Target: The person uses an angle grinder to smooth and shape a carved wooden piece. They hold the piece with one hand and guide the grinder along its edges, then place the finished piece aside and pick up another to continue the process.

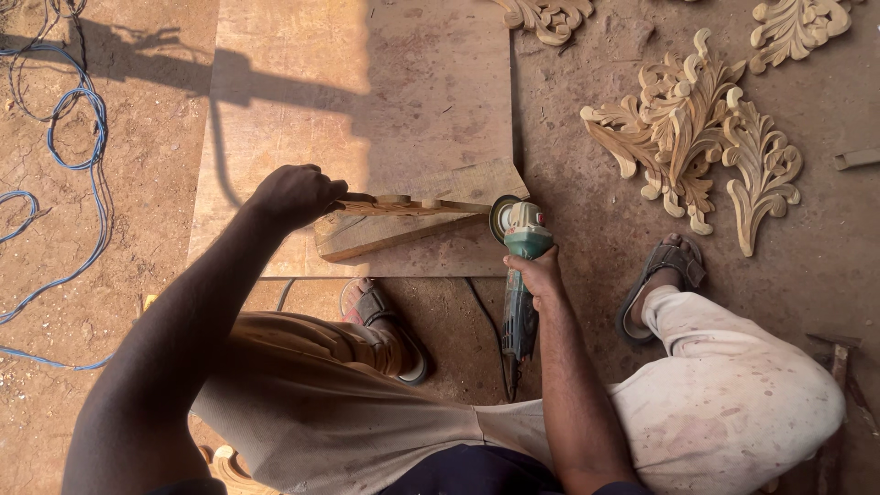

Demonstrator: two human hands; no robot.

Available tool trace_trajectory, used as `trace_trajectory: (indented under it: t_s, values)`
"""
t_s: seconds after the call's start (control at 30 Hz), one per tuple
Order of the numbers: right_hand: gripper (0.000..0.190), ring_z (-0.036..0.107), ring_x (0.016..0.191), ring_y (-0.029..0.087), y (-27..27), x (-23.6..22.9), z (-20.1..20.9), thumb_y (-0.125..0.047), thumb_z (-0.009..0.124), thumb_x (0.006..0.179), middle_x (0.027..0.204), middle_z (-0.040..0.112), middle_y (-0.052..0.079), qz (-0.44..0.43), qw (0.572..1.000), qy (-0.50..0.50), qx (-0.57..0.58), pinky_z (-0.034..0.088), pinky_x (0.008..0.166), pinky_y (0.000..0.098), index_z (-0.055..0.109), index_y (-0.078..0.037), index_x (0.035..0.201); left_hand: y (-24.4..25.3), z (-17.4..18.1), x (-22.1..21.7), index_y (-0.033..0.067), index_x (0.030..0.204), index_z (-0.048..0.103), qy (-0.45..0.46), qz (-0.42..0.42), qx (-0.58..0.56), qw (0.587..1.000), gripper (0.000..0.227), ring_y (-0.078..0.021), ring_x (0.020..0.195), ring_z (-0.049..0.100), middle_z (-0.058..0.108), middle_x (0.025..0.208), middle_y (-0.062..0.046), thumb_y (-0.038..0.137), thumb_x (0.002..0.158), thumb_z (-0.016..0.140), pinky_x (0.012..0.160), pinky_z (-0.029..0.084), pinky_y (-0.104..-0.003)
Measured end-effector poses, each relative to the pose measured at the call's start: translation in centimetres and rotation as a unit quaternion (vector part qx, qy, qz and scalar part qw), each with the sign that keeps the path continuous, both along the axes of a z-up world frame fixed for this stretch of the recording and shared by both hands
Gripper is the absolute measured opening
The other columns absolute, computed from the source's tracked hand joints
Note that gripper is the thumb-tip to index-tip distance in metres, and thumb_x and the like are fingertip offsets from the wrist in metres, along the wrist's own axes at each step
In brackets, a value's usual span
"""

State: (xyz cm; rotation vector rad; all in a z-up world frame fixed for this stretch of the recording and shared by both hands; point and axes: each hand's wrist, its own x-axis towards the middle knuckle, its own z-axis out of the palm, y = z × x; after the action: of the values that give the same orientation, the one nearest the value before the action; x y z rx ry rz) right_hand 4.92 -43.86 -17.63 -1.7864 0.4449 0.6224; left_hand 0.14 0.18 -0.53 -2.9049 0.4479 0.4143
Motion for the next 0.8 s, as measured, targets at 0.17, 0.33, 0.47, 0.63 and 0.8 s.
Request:
trace_trajectory:
  t_s: [0.17,0.33,0.47,0.63,0.8]
  values:
    - [0.091,0.063,0.115,0.029,-0.8,0.2,-1.1,-0.015,0.086,0.071,0.126,0.060,0.019,-0.021,1.000,0.022,0.002,0.057,0.094,0.0484,0.031,-0.004,0.143,1.1,-0.5,-0.5,0.0173,0.104,0.068,-0.017,0.011,-0.017,1.000,0.012,-0.0198,0.072,0.070,0.070,0.073,-0.004,0.028,0.101,0.064,0.060,0.059,-0.034]
    - [0.065,0.070,0.095,0.027,-1.2,0.2,-0.6,-0.012,0.084,0.070,0.106,0.068,0.014,-0.043,0.998,0.008,0.045,0.060,0.078,0.0465,0.052,-0.004,0.126,2.4,-1.2,-0.5,0.0194,0.103,0.070,-0.033,0.020,-0.041,0.998,0.012,-0.0198,0.076,0.070,0.072,0.073,-0.003,0.029,0.096,0.067,0.063,0.061,-0.034]
    - [0.043,0.071,0.087,0.023,-0.4,0.1,0.3,-0.010,0.083,0.070,0.096,0.071,0.010,-0.032,0.995,-0.028,0.087,0.059,0.071,0.0430,0.067,-0.006,0.109,3.5,-1.6,-1.0,0.0188,0.103,0.069,-0.021,0.036,-0.034,0.999,0.013,-0.0201,0.077,0.071,0.073,0.075,-0.003,0.031,0.098,0.067,0.064,0.061,-0.035]
    - [0.038,0.071,0.083,0.024,0.3,0.0,1.7,-0.011,0.083,0.072,0.094,0.072,0.012,-0.018,0.994,-0.031,0.100,0.060,0.069,0.0431,0.069,-0.005,0.107,3.5,-1.6,-1.4,0.0193,0.101,0.070,-0.026,0.043,-0.038,0.998,0.014,-0.0197,0.079,0.072,0.074,0.075,-0.003,0.032,0.098,0.067,0.064,0.061,-0.035]
    - [0.055,0.069,0.095,0.023,1.1,0.7,4.1,-0.008,0.083,0.069,0.103,0.066,0.010,-0.053,0.993,-0.010,0.104,0.062,0.076,0.0461,0.056,-0.013,0.117,1.1,-0.2,-0.2,0.0169,0.102,0.069,-0.014,0.079,-0.027,0.996,0.024,-0.0231,0.075,0.073,0.073,0.077,-0.005,0.040,0.097,0.067,0.064,0.061,-0.039]
